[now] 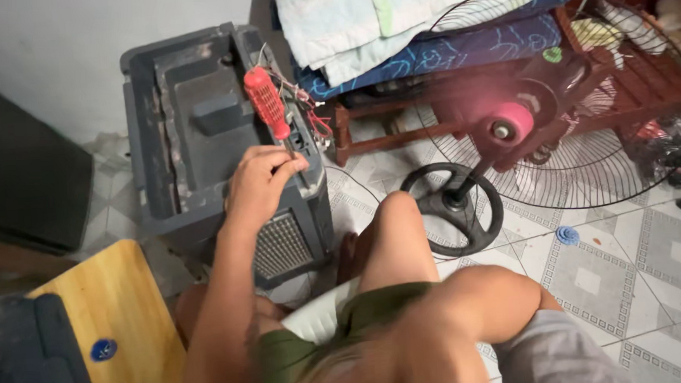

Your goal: The person services an evaporative air cooler. They lift off the top plastic cover, set it on a small table, manipulate the internal wiring and components, use a screwdriver on the unit, and reposition the appliance while working on it.

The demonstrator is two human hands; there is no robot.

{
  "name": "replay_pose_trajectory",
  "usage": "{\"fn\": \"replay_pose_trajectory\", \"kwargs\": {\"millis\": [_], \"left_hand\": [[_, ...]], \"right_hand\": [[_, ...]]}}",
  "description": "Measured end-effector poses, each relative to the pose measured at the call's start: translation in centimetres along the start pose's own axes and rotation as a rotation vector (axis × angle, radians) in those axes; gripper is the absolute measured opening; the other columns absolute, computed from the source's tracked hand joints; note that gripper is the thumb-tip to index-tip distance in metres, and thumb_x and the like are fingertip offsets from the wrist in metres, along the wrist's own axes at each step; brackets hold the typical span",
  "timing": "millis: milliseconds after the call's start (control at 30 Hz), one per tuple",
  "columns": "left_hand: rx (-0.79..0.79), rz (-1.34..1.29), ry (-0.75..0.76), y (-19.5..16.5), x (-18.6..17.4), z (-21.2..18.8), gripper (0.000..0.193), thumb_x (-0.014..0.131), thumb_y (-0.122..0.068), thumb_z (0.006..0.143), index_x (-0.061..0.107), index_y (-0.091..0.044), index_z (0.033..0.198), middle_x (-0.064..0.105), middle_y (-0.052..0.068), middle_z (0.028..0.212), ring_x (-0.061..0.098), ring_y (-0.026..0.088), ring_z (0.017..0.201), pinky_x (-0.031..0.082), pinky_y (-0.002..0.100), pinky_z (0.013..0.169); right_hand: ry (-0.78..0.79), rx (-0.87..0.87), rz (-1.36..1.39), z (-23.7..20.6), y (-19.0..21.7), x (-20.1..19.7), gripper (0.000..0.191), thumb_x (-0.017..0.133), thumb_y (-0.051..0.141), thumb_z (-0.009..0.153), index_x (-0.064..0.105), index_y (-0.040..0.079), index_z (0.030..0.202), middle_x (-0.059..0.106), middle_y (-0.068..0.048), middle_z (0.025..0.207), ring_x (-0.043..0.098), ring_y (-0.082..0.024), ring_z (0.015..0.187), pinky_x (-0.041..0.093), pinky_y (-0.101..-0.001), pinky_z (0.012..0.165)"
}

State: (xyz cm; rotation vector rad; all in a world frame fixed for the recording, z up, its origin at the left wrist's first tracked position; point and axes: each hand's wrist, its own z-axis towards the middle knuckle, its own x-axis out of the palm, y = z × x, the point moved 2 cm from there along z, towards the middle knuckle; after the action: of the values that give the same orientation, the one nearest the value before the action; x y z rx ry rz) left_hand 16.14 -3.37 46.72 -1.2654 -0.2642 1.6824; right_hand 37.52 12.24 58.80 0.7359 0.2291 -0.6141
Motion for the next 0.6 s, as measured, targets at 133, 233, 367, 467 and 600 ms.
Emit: {"fn": "replay_pose_trajectory", "kwargs": {"millis": [133,233,367,467,600], "left_hand": [[-0.017,0.071,0.016,-0.2,0.3,-1.1,0.016,0.073,-0.027,0.092,0.080,-0.013,0.098,0.074,0.009,0.108,0.065,0.027,0.112,0.051,0.041,0.093],[0.033,0.143,0.013,-0.7,0.2,-0.4,0.013,0.073,-0.022,0.095,0.079,-0.012,0.099,0.073,0.010,0.108,0.065,0.029,0.114,0.051,0.043,0.094],[-0.033,0.067,-0.007,-1.3,0.2,-0.1,0.019,0.075,-0.027,0.089,0.079,-0.014,0.102,0.075,0.008,0.108,0.066,0.029,0.110,0.052,0.043,0.091],[-0.021,0.068,-0.039,-1.3,0.0,-0.3,0.021,0.077,-0.028,0.089,0.080,-0.012,0.102,0.074,0.011,0.106,0.065,0.031,0.106,0.052,0.045,0.088],[0.120,0.085,-0.027,-1.3,-0.3,0.2,0.021,0.080,-0.026,0.088,0.078,-0.006,0.095,0.076,0.012,0.101,0.066,0.033,0.103,0.052,0.045,0.088]], "right_hand": [[-0.454,0.106,-0.937,1.0,-3.6,-5.5,0.035,0.074,0.015,0.094,0.061,0.010,0.126,0.060,-0.014,0.125,0.059,-0.033,0.114,0.049,-0.0407,0.103],[-0.630,0.309,-1.415,2.0,-5.9,-10.6,0.046,0.079,0.022,0.092,0.061,0.010,0.132,0.059,-0.020,0.128,0.058,-0.036,0.112,0.051,-0.0411,0.098],[-0.720,0.480,-1.361,1.3,-8.3,-12.1,0.047,0.081,0.025,0.098,0.060,0.017,0.139,0.064,-0.009,0.117,0.066,-0.027,0.105,0.056,-0.0352,0.090],[-0.750,0.459,-1.295,0.4,-9.7,-12.0,0.047,0.083,0.021,0.097,0.060,0.015,0.138,0.063,-0.007,0.109,0.068,-0.023,0.096,0.057,-0.0317,0.083],[-0.710,0.439,-1.351,-0.1,-10.1,-12.6,0.046,0.090,0.019,0.090,0.065,0.009,0.127,0.062,-0.009,0.102,0.066,-0.026,0.088,0.055,-0.0342,0.078]]}}
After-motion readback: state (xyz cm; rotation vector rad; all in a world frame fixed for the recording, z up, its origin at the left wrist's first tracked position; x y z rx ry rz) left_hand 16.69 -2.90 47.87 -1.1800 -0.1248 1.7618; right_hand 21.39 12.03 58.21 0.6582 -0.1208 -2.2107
